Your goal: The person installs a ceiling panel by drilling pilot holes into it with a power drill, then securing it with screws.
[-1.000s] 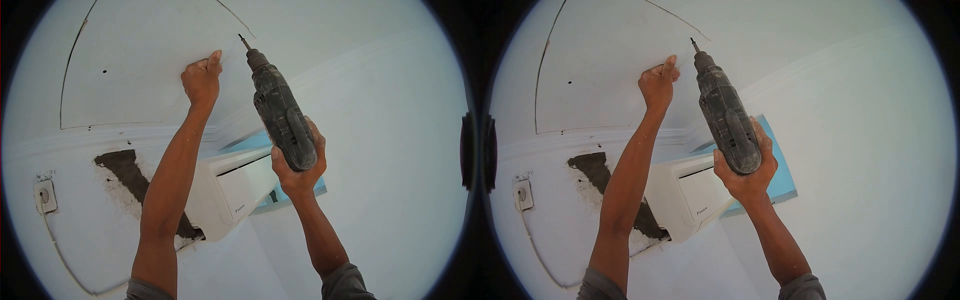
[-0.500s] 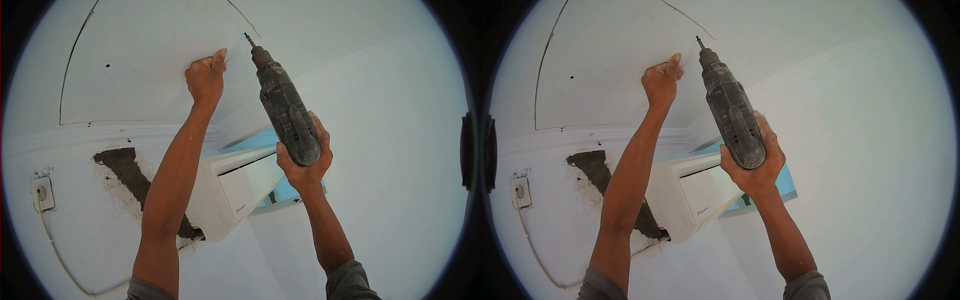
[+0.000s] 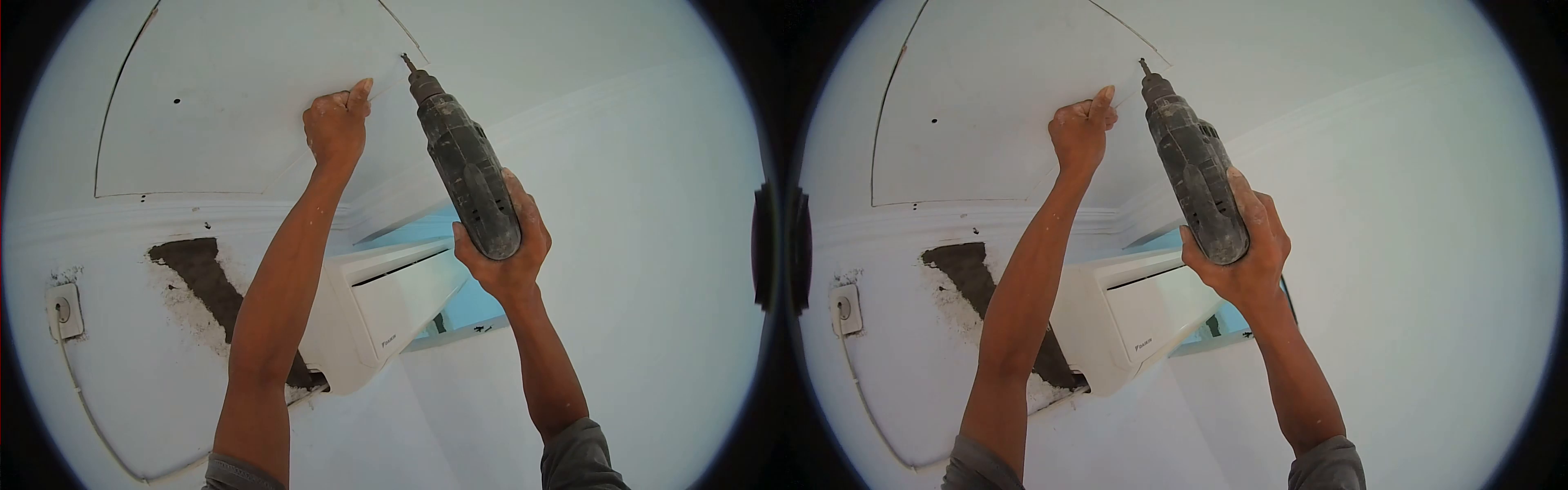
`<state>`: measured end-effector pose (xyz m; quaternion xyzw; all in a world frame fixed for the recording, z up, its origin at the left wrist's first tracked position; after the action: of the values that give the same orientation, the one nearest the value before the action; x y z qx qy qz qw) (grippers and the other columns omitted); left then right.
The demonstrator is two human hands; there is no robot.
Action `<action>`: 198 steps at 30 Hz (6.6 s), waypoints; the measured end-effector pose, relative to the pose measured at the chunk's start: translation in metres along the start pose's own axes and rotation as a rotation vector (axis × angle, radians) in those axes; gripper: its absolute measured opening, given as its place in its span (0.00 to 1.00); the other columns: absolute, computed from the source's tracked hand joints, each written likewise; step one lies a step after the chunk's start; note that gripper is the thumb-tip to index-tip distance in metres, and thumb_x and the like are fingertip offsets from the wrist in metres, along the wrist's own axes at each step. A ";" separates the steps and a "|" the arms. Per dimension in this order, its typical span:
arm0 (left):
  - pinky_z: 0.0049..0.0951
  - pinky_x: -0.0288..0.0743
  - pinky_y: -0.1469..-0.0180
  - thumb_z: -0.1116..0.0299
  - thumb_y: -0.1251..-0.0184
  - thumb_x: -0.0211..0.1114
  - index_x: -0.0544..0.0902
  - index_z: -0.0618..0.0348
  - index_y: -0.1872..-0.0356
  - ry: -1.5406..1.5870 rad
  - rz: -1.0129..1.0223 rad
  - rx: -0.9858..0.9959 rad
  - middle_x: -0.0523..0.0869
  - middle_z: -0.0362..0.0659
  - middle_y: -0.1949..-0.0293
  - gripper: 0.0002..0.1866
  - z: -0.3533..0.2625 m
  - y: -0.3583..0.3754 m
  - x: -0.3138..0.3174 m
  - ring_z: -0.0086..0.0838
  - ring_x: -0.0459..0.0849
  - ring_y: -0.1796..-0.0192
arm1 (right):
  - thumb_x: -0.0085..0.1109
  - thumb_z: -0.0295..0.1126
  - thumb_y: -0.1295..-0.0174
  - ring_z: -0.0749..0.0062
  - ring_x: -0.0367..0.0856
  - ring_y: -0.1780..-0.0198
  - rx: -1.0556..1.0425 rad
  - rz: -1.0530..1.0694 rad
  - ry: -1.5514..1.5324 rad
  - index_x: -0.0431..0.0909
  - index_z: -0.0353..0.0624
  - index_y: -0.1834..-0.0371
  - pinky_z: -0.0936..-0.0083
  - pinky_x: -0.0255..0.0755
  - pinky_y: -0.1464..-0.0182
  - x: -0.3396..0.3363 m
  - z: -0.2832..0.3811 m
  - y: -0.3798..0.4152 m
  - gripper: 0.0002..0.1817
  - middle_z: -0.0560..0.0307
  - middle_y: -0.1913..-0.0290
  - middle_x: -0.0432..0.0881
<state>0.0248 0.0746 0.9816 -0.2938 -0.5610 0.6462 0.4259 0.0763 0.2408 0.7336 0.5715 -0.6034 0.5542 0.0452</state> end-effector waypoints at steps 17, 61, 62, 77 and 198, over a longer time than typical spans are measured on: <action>0.25 0.77 0.65 0.47 0.37 0.67 0.85 0.67 0.81 0.002 0.019 -0.042 0.84 0.44 0.82 0.28 0.003 0.001 0.000 0.24 0.81 0.76 | 0.76 0.30 0.64 0.68 0.83 0.65 -0.143 0.116 0.195 0.71 0.44 0.36 0.76 0.83 0.70 -0.005 0.005 -0.014 0.43 0.51 0.57 0.78; 0.24 0.81 0.69 0.62 0.34 0.62 0.81 0.64 0.53 0.127 0.845 -0.265 0.86 0.47 0.72 0.16 0.056 0.146 0.120 0.28 0.87 0.72 | 0.68 0.41 0.51 0.65 0.81 0.66 1.353 -0.060 0.450 0.66 0.33 0.37 0.70 0.79 0.60 -0.318 0.123 0.187 0.39 0.48 0.54 0.79; 0.24 0.81 0.69 0.62 0.34 0.62 0.81 0.64 0.53 0.142 0.877 -0.285 0.86 0.47 0.72 0.16 0.066 0.167 0.132 0.28 0.87 0.72 | 0.68 0.42 0.50 0.66 0.80 0.67 1.464 -0.120 0.478 0.65 0.34 0.36 0.70 0.78 0.61 -0.337 0.142 0.210 0.39 0.49 0.56 0.79; 0.49 0.78 0.55 0.66 0.37 0.56 0.83 0.62 0.61 -0.387 1.187 -0.002 0.86 0.52 0.58 0.12 0.212 0.516 0.336 0.45 0.84 0.53 | 0.69 0.38 0.48 0.59 0.82 0.72 1.767 -0.133 0.690 0.53 0.41 0.31 0.63 0.83 0.66 -0.454 0.187 0.298 0.44 0.42 0.52 0.76; 0.40 0.61 0.41 0.59 0.30 0.62 0.77 0.49 0.59 -0.500 0.434 -0.731 0.82 0.38 0.47 0.09 0.176 0.029 -0.168 0.29 0.73 0.45 | 0.59 0.34 0.44 0.69 0.81 0.69 1.806 -0.749 -1.714 0.70 0.34 0.49 0.70 0.81 0.67 0.283 0.154 0.231 0.22 0.51 0.60 0.77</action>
<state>-0.0544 -0.1570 0.9714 -0.3700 -0.7618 0.5317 0.0030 -0.1024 -0.1133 0.7271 0.7027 0.3396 0.1764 -0.5998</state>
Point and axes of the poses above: each hand's wrist, its own y-axis away from the middle knuckle, its own x-axis out of the palm, z = x × y, the point moved 10 cm from there along -y, towards the middle knuckle
